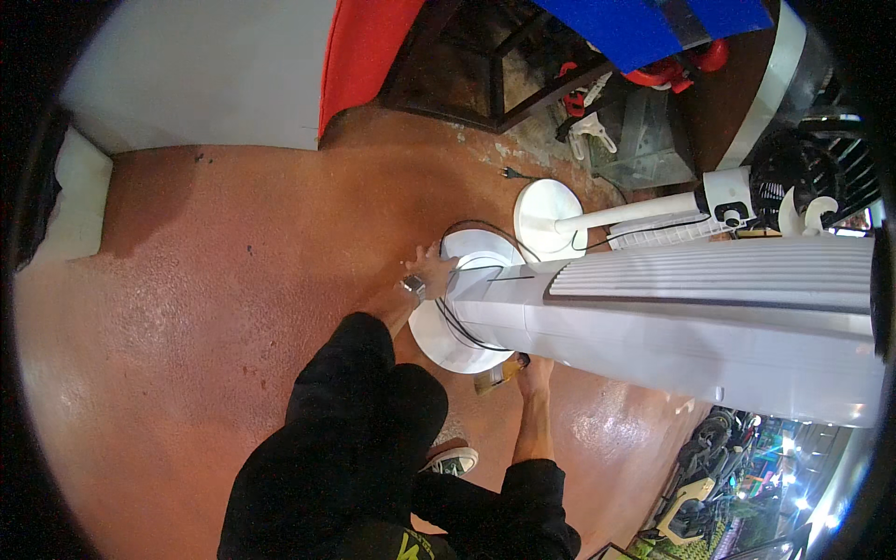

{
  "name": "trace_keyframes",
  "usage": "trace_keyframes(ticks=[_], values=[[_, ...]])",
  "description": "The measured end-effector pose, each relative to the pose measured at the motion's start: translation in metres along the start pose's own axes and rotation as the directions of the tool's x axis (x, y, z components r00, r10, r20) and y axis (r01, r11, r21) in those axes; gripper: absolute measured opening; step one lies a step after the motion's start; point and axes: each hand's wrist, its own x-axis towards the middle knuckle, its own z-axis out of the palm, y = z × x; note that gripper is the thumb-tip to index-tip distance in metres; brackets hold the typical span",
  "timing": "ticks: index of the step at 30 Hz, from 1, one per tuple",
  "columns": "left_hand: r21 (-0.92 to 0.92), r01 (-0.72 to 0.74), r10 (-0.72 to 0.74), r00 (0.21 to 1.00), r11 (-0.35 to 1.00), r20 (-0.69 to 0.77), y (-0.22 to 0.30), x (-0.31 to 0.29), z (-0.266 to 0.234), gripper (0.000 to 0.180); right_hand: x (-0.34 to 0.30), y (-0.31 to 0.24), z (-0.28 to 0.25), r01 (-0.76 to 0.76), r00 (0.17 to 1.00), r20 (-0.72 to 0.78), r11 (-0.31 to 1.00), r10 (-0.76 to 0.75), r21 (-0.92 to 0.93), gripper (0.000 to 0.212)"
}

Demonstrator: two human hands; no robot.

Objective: The person uses a screwdriver to tighten screws on the base of a white tower fan. After securing the base, the person attaches the front grill to the fan head.

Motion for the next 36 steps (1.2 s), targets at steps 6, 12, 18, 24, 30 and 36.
trace_keyframes(ticks=[6,12,18,24,30,36], values=[[-0.121,0.049,-0.05,0.999,0.991,-0.006,-0.004,-0.038,-0.006,0.039,-0.025,-0.035,0.004,-0.288,0.952,0.052,0.83,0.3,0.478,0.016],[-0.164,-0.118,0.073,0.964,0.979,-0.256,-0.026,-0.044,0.028,0.048,-0.045,-0.072,-0.01,-0.278,0.952,0.067,0.936,0.298,-0.214,0.016],[-0.825,-0.16,0.119,0.986,0.542,-0.113,-0.009,-0.034,-0.034,0.064,-0.111,-0.086,-0.024,-0.401,0.849,0.098,0.755,0.519,-0.518,0.028],[-0.675,-0.317,0.617,0.742,0.667,0.261,0.073,-0.094,-0.149,0.091,-0.126,-0.188,-0.047,-0.555,0.82,0.112,0.729,0.562,0.401,0.021],[-0.835,-0.239,0.427,0.904,0.496,-0.005,0.156,-0.177,-0.111,0.137,-0.11,-0.25,0.002,-0.229,0.872,-0.145,0.653,0.467,0.722,0.029],[-0.55,-0.259,0.46,0.848,0.794,0.265,0.14,-0.206,-0.111,0.104,-0.119,-0.242,0.036,-0.12,0.879,-0.154,0.524,0.45,0.843,0.046]])
